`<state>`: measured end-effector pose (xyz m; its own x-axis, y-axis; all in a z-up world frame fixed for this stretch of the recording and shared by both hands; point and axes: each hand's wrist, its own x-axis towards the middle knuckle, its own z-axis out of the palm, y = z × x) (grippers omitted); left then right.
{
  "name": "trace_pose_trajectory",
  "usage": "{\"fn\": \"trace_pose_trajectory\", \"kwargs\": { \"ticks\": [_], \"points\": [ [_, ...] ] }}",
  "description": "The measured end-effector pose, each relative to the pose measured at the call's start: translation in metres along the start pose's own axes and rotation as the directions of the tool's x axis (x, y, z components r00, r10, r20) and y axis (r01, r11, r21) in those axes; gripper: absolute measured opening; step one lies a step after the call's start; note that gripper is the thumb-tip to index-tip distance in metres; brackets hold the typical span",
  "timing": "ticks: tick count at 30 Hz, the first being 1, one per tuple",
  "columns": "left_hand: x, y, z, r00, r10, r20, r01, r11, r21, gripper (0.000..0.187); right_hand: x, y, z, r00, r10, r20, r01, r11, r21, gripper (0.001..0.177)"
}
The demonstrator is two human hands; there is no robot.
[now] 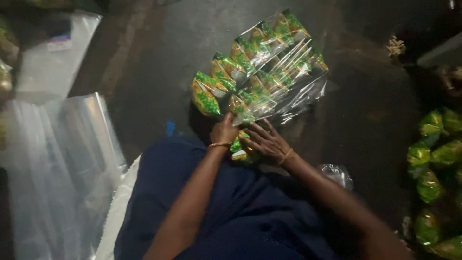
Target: The person places individual snack packets into a large clear plastic bag, arranging them in rows. The person then folds the top of the bag to close it and continues to add more packets.
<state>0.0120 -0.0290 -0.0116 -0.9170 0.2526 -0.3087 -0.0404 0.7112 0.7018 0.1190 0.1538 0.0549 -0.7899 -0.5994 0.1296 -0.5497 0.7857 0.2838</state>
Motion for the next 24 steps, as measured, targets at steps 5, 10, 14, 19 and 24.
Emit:
{"fn": "trace_pose_trajectory", "kwargs": {
  "ticks": [5,10,14,19,24],
  "points": [
    [0.043,-0.045,0.027,0.995,0.080,0.054,-0.055,0.932,-0.359,0.043,0.009,0.007,-0.002,0.955,0.140,-0.263,-0.114,0.987,0.114,0.051],
    [0.076,-0.085,0.053,0.991,-0.134,0.009,0.124,0.887,-0.445,0.042,0.028,0.002,-0.009,0.929,0.313,-0.197,-0.277,0.942,0.192,0.063],
    [0.072,-0.101,0.058,0.960,-0.246,-0.130,0.147,0.845,-0.514,0.032,0.033,-0.008,0.000,0.881,0.408,-0.238,-0.360,0.906,0.222,0.072],
    [0.046,-0.080,0.043,0.901,-0.139,-0.412,-0.027,0.928,-0.372,0.012,0.031,-0.012,0.019,0.861,0.497,-0.107,-0.486,0.867,0.114,0.092],
    [0.005,-0.041,0.023,0.863,0.040,-0.504,-0.246,0.904,-0.350,0.029,0.046,-0.028,0.030,0.818,0.572,-0.055,-0.570,0.820,0.045,0.122]
  ]
}}
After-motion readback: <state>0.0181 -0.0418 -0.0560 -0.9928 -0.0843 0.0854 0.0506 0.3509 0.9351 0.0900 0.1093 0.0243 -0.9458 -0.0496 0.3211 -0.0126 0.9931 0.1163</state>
